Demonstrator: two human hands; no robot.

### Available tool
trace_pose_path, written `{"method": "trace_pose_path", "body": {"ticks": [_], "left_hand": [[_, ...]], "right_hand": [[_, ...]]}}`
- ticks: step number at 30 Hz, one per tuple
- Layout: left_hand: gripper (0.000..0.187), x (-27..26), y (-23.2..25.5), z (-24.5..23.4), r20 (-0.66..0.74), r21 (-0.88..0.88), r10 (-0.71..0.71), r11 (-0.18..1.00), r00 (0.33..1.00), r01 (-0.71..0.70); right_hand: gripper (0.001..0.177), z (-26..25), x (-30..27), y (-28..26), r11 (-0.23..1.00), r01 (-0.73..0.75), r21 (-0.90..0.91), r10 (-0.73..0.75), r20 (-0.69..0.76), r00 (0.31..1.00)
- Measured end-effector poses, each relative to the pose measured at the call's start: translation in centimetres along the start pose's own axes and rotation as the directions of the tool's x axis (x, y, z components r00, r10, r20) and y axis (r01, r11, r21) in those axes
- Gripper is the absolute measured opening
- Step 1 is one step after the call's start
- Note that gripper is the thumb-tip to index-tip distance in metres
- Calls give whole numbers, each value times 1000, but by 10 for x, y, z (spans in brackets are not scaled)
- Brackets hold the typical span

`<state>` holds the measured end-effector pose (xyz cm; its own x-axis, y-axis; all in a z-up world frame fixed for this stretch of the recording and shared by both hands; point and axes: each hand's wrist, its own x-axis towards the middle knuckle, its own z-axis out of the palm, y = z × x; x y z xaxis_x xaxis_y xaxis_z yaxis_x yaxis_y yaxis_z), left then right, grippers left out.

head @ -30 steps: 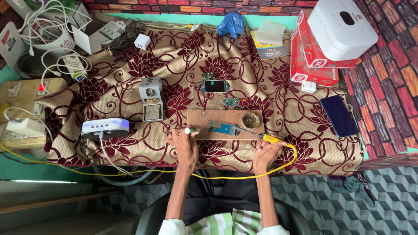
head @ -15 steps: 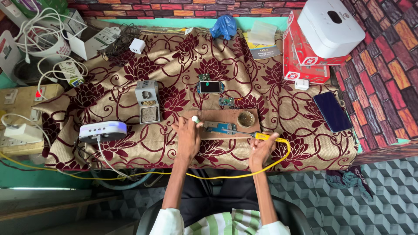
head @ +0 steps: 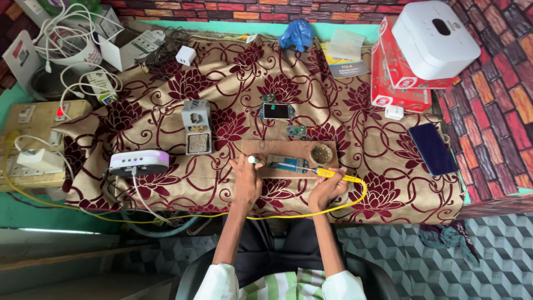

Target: The person solders a small blue circuit board using a soldering iron and solder wire. They repeatedly apply solder to various points on the board while holding it steady with the other hand.

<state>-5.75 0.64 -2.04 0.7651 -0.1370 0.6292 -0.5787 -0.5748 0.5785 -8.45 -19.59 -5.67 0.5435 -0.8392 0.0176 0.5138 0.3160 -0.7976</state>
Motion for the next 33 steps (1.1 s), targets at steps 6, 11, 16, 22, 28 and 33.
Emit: {"method": "trace_pose_path", "body": {"ticks": [6,11,16,22,28,33], "left_hand": [[30,-7,-11,5,-38,-59,-30,998,999,28],[30,-5,-8,4,-75,-106,-33,994,997,25],[31,-2,-4,-2,-29,-159,-107,982,994,101],[34,-6,-4,-2,-52,-193,-62,980,997,51],[38,-8,-6,3,-75,-193,-99,978,992,83],[38,-10,-7,3,-58,-192,-122,975,991,109]], "right_hand": [[44,-7,-2,10,996,32,-86,-28,39,999],[41,-9,0,15,998,68,-9,-66,111,992],[44,-10,1,17,994,92,-57,-81,164,983],[42,-9,2,17,999,51,10,-51,106,993],[43,-13,0,18,994,111,2,-110,132,985],[43,-16,3,21,996,89,-15,-86,143,986]]}}
